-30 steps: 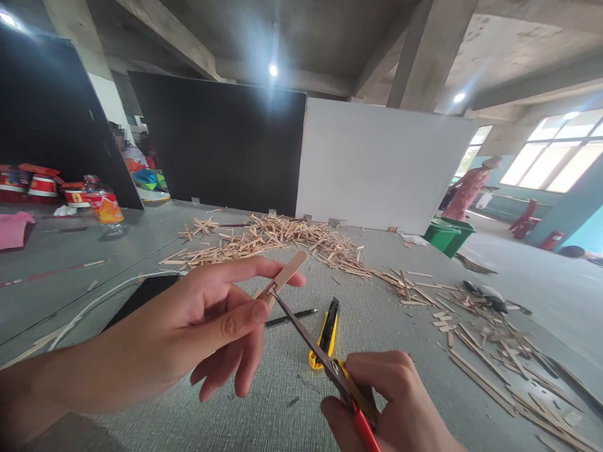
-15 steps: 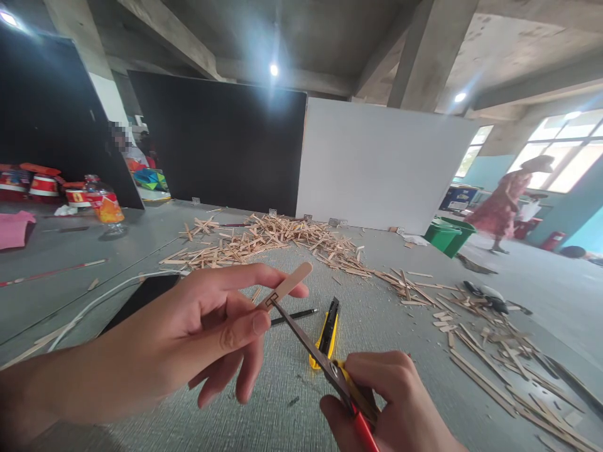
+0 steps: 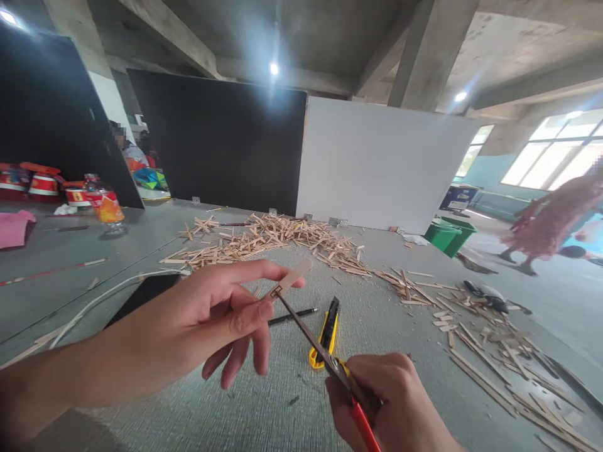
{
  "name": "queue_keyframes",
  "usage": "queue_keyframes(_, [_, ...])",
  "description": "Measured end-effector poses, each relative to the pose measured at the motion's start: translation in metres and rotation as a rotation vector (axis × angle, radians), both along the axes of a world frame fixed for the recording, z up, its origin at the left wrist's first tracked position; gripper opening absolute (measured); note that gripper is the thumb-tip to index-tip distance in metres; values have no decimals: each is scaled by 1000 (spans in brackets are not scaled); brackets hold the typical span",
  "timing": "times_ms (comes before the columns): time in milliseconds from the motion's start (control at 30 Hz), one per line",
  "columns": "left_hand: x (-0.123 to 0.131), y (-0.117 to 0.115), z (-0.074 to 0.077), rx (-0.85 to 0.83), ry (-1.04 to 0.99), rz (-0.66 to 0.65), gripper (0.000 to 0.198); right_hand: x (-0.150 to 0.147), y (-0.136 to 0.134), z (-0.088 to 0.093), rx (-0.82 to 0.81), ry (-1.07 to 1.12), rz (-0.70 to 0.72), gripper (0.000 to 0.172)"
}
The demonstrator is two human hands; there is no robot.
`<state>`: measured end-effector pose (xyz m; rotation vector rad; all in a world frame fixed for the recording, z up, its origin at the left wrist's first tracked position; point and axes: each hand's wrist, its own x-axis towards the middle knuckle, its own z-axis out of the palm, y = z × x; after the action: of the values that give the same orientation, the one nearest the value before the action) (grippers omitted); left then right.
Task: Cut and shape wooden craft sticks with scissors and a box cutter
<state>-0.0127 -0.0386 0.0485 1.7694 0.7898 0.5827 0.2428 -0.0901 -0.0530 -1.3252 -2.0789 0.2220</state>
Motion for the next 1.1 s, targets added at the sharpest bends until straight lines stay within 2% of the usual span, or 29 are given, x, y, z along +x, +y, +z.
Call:
queue_keyframes(133, [-1, 4, -2, -20, 13, 9, 38, -2, 0, 1, -26, 15, -34, 42])
queue_keyframes(333, [-1, 8, 2, -8, 32, -38, 43, -2, -1, 1, -54, 19, -25, 40])
queue_keyframes(667, [9, 17, 4, -181, -161, -204, 35, -1, 1, 0, -82, 103, 23, 41])
queue_keyframes(967, [13, 28, -10, -336, -333, -437, 36, 2, 6, -4, -50, 165, 95, 45])
queue_keyframes(1033, [13, 26, -9, -316, -326, -440, 36, 3, 8, -1, -87, 149, 88, 46])
queue_keyframes(1100, [13, 22, -6, -235, -297, -354, 36, 5, 8, 2, -205, 125, 89, 51])
